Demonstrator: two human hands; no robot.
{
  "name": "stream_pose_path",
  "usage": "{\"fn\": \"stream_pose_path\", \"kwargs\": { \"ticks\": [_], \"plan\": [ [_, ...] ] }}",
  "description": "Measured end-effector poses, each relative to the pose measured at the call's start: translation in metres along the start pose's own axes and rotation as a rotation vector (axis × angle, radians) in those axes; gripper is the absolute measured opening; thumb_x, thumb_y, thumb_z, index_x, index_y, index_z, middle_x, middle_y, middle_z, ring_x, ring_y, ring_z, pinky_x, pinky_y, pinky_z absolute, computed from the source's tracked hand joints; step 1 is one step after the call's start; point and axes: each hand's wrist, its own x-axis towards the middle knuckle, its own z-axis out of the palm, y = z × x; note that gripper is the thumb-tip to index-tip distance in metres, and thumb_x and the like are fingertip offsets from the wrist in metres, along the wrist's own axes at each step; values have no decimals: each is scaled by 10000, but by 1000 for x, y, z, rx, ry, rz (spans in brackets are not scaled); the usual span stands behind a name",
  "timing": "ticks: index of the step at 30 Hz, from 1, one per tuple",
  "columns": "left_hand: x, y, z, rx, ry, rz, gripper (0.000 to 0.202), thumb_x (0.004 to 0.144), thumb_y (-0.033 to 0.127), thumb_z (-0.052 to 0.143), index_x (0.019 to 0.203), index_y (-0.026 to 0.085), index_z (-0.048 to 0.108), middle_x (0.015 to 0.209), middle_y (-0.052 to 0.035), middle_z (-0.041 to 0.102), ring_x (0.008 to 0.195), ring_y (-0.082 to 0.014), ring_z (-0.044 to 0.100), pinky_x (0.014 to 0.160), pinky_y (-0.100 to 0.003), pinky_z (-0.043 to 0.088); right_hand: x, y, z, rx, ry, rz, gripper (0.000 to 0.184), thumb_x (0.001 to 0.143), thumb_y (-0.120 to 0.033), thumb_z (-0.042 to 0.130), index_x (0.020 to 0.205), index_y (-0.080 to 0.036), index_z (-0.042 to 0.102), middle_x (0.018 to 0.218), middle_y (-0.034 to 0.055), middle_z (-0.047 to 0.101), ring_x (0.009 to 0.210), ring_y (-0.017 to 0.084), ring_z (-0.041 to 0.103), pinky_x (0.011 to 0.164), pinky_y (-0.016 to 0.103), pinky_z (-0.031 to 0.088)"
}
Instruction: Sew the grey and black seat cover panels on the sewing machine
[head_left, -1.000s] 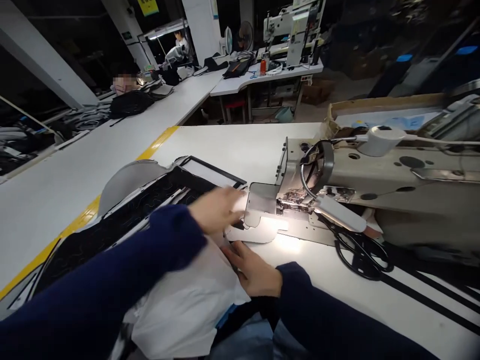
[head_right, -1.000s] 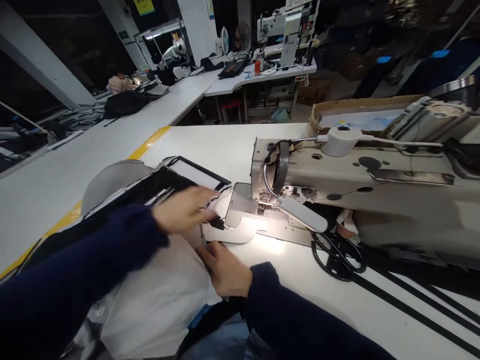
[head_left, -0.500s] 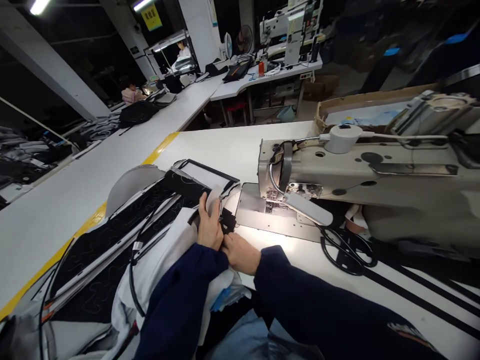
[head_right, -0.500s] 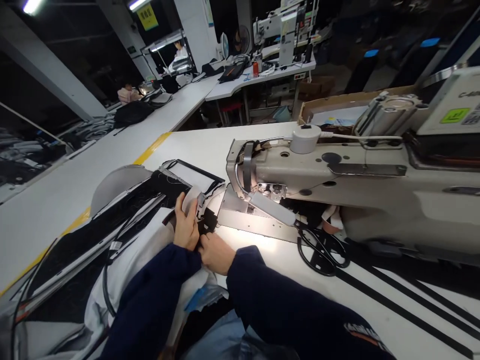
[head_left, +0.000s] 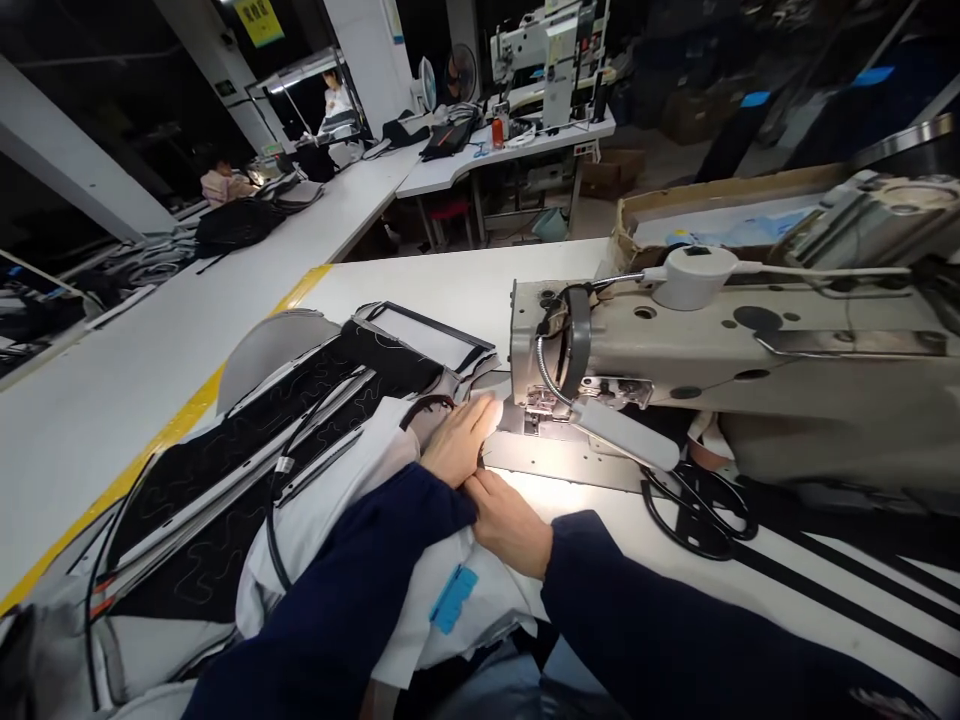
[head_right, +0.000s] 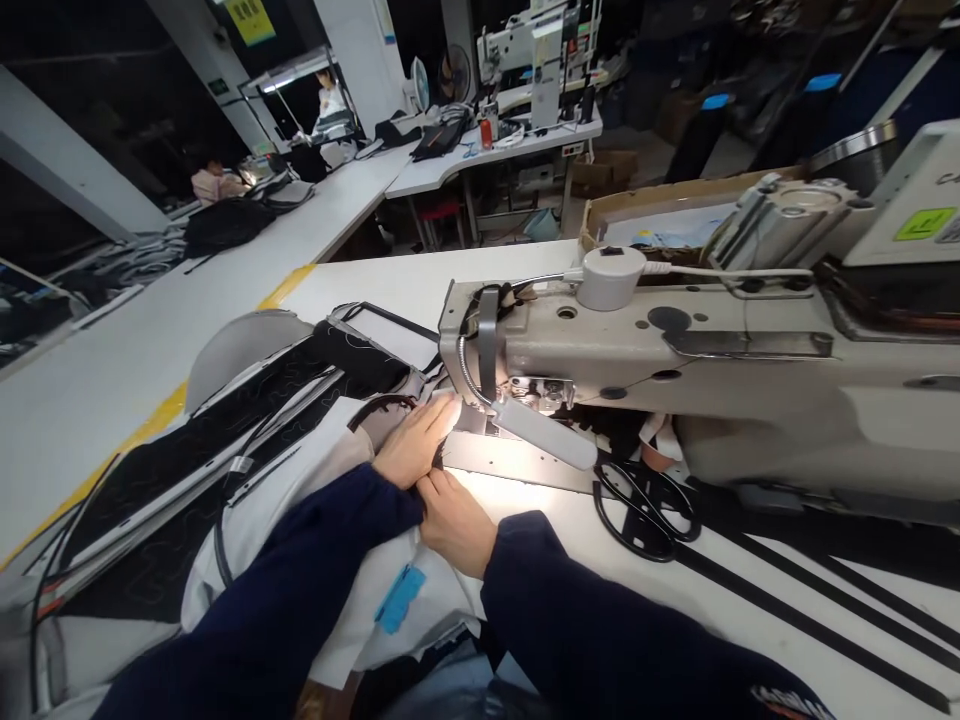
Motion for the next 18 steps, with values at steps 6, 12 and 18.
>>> {"fn": "stream_pose_path", "kwargs": {
  "ticks": [6,12,18],
  "plan": [
    [4,-19,-1,-20,-273,-77,501,801,39,452,1296,95,505,1396,-105,491,1230,-199,515,1118,-317,364,13,9,-3,-138,-32,-167,173,888,-93,484,764,-135,598,847,99,526,774,228,420,633,362,378],
    [-8,-21,-2,71,-235,-81,470,815,1,396,1262,41,536,1387,-147,491,1278,-208,476,1137,-347,344,6,5,-16,-149,-39,-215,196,882,-76,466,735,-131,583,780,96,514,728,212,416,596,348,341],
    [-42,0,-4,179,-165,103,425,910,109,369,1305,57,518,1387,-106,499,1365,-249,352,1136,-422,325,-8,1,-4,-107,117,-131,296,942,-139,421,682,-149,563,762,73,499,721,202,418,588,336,336]
  ]
}}
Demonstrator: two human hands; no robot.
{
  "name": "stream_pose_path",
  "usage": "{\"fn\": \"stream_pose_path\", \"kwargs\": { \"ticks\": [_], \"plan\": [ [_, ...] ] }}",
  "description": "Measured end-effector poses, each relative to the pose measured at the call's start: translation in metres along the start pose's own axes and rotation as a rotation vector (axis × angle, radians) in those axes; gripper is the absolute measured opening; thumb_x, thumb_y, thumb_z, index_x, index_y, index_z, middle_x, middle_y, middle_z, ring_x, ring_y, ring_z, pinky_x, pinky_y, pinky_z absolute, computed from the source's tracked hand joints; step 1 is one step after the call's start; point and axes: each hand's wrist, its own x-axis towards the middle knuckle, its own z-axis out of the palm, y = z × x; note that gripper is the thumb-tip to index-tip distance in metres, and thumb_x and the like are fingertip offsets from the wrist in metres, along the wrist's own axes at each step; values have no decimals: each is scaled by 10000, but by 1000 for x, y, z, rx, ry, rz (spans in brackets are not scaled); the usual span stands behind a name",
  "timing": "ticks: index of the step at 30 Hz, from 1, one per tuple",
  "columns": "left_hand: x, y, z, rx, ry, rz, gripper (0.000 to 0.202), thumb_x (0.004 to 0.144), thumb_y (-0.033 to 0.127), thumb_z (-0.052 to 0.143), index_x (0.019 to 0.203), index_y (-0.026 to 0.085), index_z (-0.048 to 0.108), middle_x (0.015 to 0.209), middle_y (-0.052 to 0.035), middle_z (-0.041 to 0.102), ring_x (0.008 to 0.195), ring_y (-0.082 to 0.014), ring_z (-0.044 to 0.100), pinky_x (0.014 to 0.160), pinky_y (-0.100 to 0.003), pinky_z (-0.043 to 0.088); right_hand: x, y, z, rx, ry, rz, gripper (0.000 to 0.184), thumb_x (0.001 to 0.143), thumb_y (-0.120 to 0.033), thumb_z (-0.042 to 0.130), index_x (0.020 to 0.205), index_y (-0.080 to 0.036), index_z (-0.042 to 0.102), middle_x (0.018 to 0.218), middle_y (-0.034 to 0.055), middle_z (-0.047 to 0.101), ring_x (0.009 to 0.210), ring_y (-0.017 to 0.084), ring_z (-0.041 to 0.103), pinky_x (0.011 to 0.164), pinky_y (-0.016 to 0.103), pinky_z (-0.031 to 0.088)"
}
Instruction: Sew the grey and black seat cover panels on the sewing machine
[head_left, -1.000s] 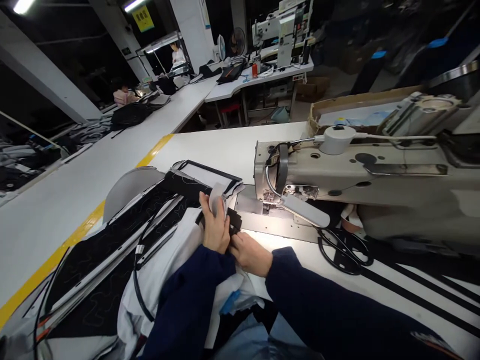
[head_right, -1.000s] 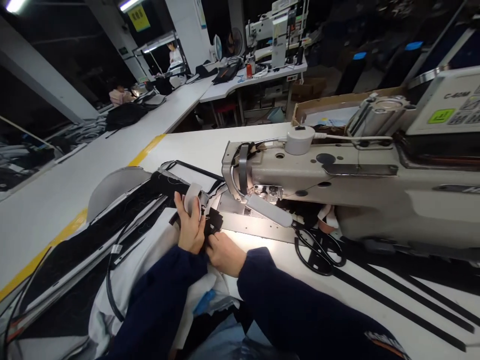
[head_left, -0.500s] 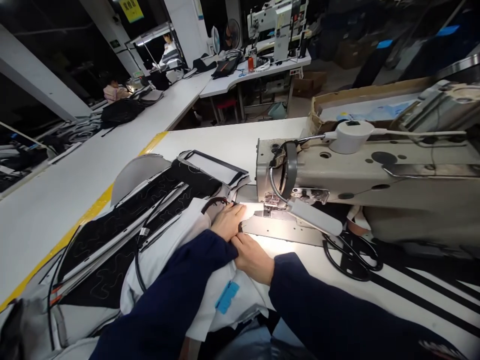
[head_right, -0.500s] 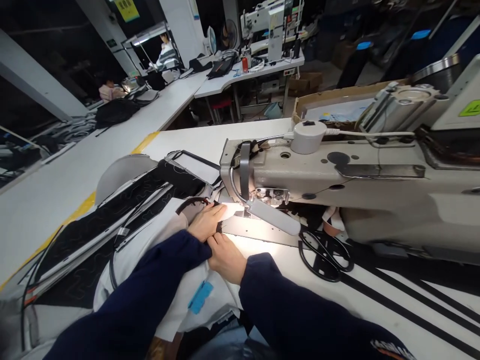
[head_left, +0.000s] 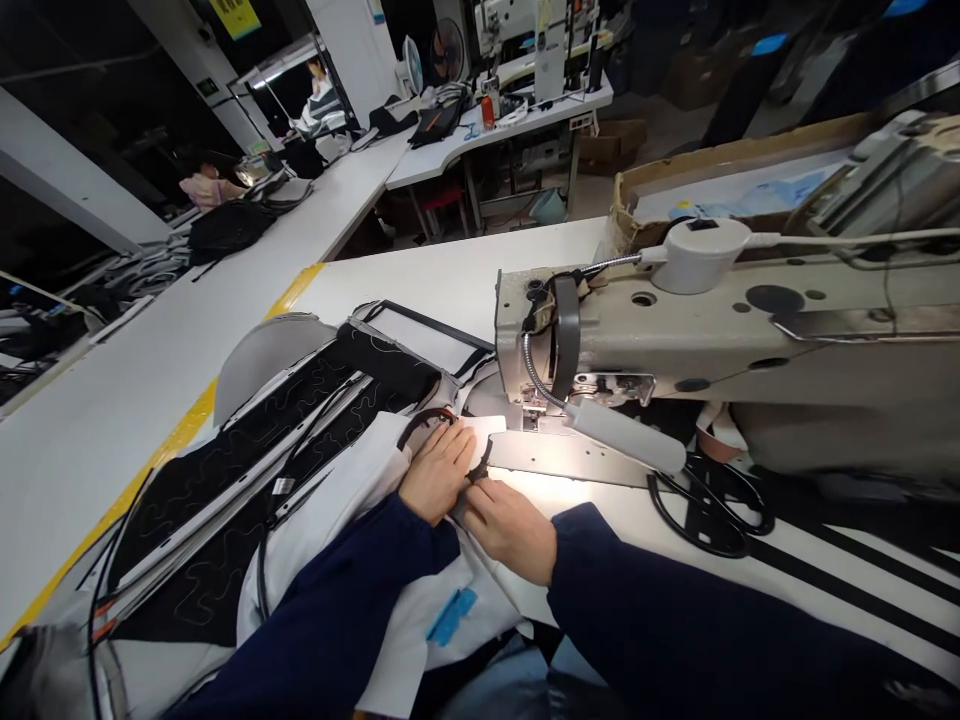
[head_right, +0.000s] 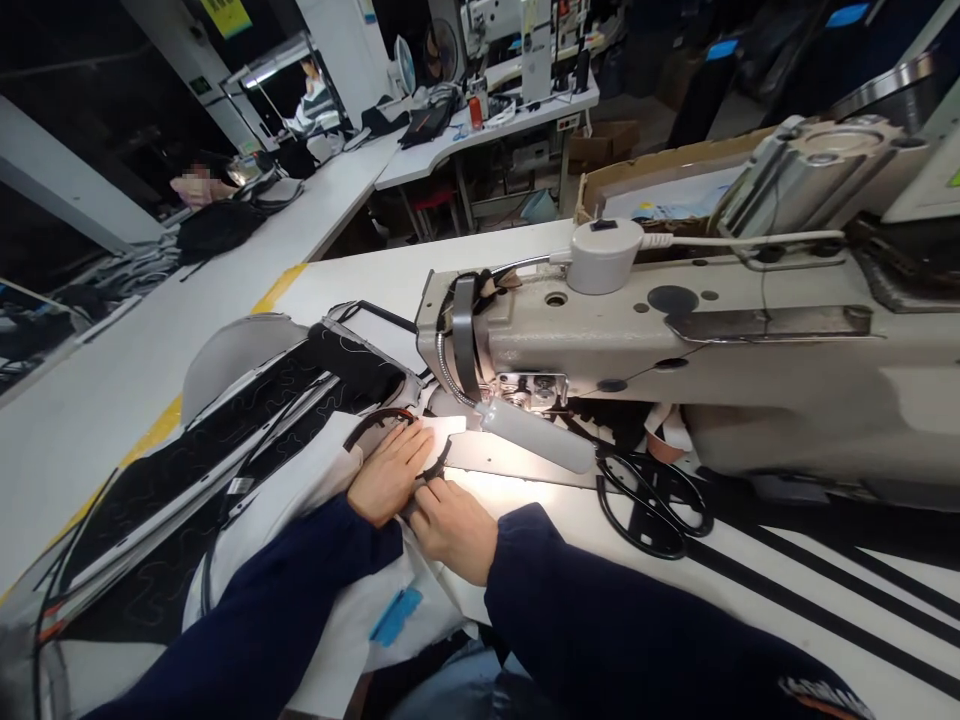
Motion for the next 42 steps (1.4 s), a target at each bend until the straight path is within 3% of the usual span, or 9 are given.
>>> {"fn": "stream_pose_path", "kwargs": {
  "ticks": [9,18,23,31,36,42],
  "plan": [
    [-2,-2,-7,25,45,63,372,931,155,402,1267,117,558,1339,-55,550,1282,-217,430,1130,-413,302,1,2,5,-20,7,-26,266,938,-146,438,726,-139,598,790,82,529,764,211,460,641,332,398],
    [-1,-4,-12,-79,-59,68,366,934,163,418,1278,162,542,1373,-25,520,1286,-208,411,1132,-415,269,5,6,-3,-5,-81,-67,259,931,-125,429,733,-142,594,772,73,540,754,210,479,637,336,414],
    [21,-5,-19,-159,-129,46,387,889,133,451,1268,141,528,1354,-54,528,1279,-204,408,1144,-427,246,6,26,-11,-9,-126,-71,267,947,-119,395,776,-132,599,806,84,573,784,210,514,668,333,445],
    [71,18,-21,-211,-19,7,328,899,147,424,1177,118,594,1207,-105,604,1187,-209,485,1159,-419,248,-17,71,-38,-6,4,-109,315,930,-41,321,864,-77,626,945,145,620,961,218,565,812,317,507],
    [80,33,-22,-215,20,7,340,928,172,391,1200,122,588,1211,-102,601,1162,-210,507,1164,-415,245,-31,77,-49,-4,-3,-89,316,913,-16,315,935,-97,620,1004,138,630,1025,217,569,861,344,519],
    [82,35,-25,-223,-14,-3,343,928,169,395,1211,110,579,1217,-98,592,1175,-220,492,1172,-402,218,-30,78,-53,-19,11,-102,319,908,-11,315,895,-93,623,976,133,639,1004,218,580,871,339,524]
  ]
}}
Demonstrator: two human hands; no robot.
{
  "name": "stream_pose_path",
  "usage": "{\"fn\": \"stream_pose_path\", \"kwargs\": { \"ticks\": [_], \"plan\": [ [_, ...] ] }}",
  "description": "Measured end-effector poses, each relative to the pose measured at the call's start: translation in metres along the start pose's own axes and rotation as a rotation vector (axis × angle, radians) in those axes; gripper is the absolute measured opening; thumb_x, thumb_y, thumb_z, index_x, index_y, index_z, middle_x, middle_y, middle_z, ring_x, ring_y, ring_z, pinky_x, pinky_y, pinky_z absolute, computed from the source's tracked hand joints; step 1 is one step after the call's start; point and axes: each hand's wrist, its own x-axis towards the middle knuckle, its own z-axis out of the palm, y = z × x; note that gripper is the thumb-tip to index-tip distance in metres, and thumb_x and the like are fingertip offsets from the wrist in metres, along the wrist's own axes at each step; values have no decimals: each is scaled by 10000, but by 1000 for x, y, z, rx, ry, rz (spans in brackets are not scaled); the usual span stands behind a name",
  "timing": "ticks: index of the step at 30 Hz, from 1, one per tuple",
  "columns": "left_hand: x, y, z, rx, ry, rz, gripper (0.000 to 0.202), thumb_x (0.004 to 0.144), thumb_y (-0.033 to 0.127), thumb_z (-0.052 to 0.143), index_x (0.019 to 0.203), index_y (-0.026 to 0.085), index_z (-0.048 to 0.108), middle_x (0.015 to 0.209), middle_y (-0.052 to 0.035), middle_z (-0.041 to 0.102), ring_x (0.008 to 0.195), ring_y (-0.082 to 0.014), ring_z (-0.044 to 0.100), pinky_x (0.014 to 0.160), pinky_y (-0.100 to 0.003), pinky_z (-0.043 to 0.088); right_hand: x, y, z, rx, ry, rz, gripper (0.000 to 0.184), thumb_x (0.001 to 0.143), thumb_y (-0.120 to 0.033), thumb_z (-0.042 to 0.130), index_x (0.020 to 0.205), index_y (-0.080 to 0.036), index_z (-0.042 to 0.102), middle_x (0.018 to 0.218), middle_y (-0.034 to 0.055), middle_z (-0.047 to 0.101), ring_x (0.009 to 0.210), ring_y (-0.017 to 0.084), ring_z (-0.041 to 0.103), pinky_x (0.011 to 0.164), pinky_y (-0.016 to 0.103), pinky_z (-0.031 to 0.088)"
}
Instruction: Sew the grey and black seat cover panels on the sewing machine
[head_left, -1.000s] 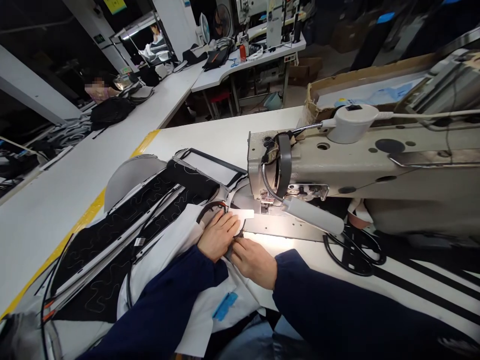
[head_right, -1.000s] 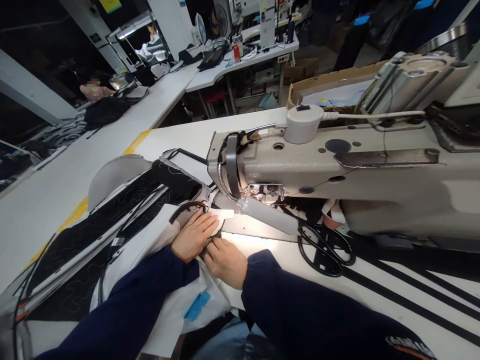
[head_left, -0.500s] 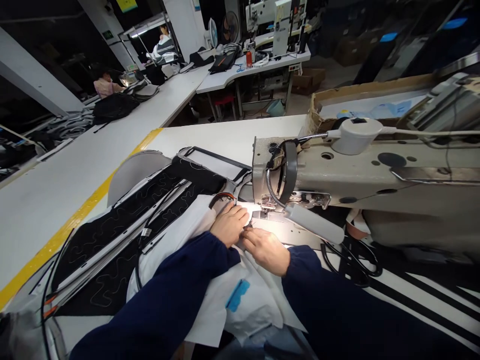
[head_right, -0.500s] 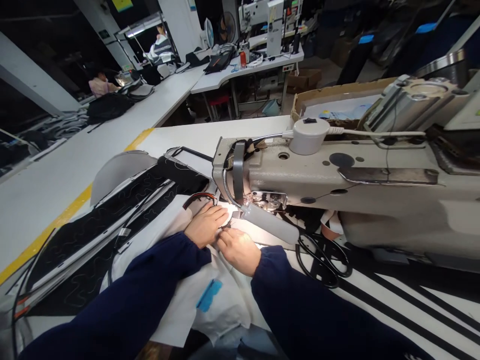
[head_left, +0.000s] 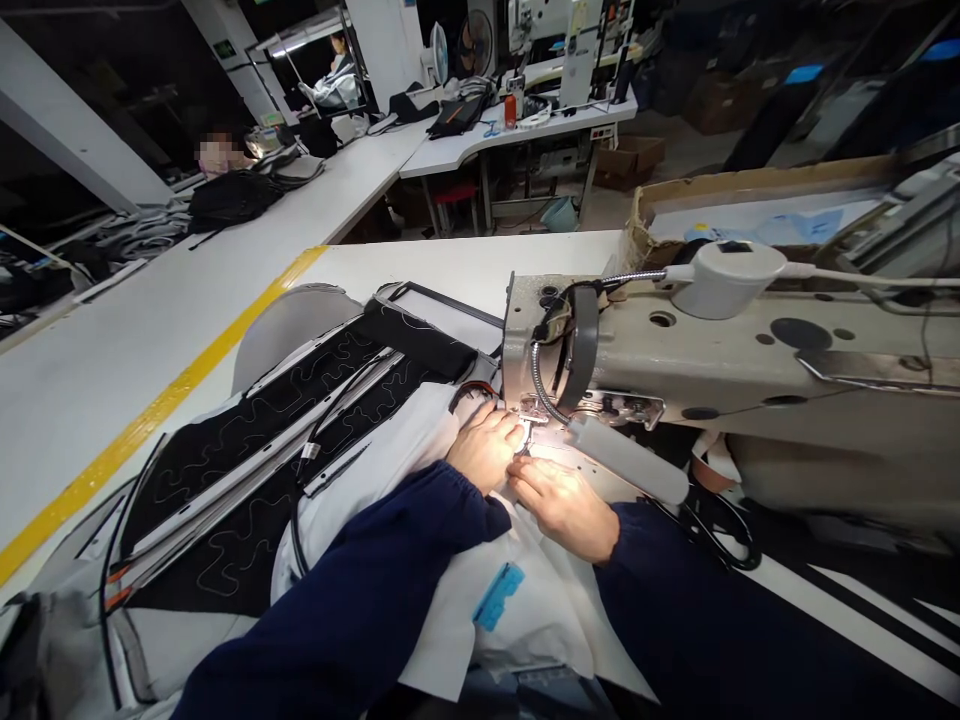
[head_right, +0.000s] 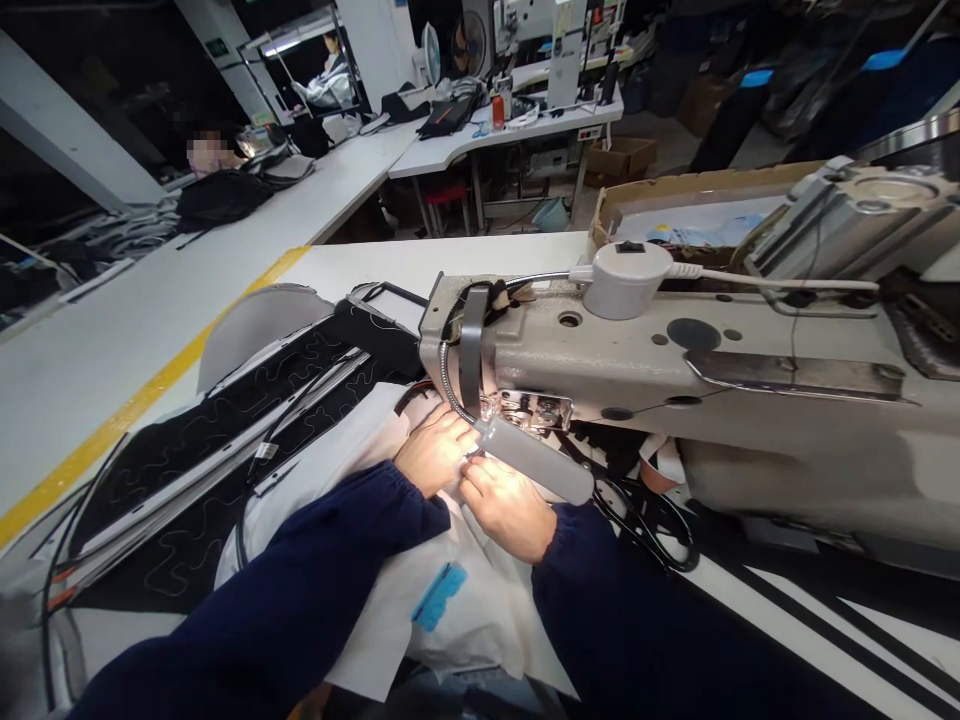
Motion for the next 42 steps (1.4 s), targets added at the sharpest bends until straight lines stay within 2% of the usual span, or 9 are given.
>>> {"fn": "stream_pose_path", "kwargs": {
  "ticks": [5,11,19,25,28,31,36,42],
  "plan": [
    [1,-2,5,8,9,8,305,935,214,415,1155,118,603,1186,-94,594,1161,-221,489,1171,-384,217,2,2,-2,12,-22,-9,309,887,3,329,901,-86,624,990,139,636,990,222,582,860,344,527],
    [1,0,8,19,36,17,325,929,205,417,1200,130,580,1166,-78,600,1123,-214,497,1157,-391,238,3,2,-7,24,-68,-7,291,876,-1,345,885,-85,623,938,135,627,951,223,586,853,343,520],
    [1,-1,11,37,91,26,251,898,189,479,1089,126,630,1092,-68,635,1071,-214,540,1147,-406,290,1,0,-4,-12,-67,12,288,877,4,347,854,-103,613,901,120,606,908,204,568,781,310,500],
    [1,-3,5,47,78,32,229,910,168,472,1052,135,649,1085,-53,652,1080,-197,547,1125,-383,320,9,-24,-3,-196,-169,71,177,912,-117,454,955,-75,620,962,150,558,995,276,495,927,434,404],
    [-1,-2,3,46,70,51,199,904,164,479,964,143,668,1044,-49,656,1080,-197,540,1113,-383,318,8,-27,1,-204,-170,59,176,913,-112,450,850,-110,614,870,106,539,868,238,483,795,388,411],
    [-1,0,2,51,65,32,170,894,184,504,902,144,669,973,-53,652,1033,-198,542,1054,-374,355,4,-22,5,-191,-192,37,192,905,-96,447,773,-136,580,808,80,517,773,212,452,685,355,370],
    [-1,3,0,59,-8,-13,166,901,206,489,882,163,648,906,-53,631,986,-213,534,884,-383,413,0,-16,5,-195,-222,28,139,889,-96,472,810,-138,578,839,82,537,774,214,450,696,355,340],
    [-2,4,1,52,-17,-12,175,908,195,466,926,163,638,969,-62,623,1002,-209,518,868,-357,402,3,-17,-1,-214,-236,41,111,862,-88,507,796,-138,581,819,75,553,758,216,464,681,353,330]
  ]
}}
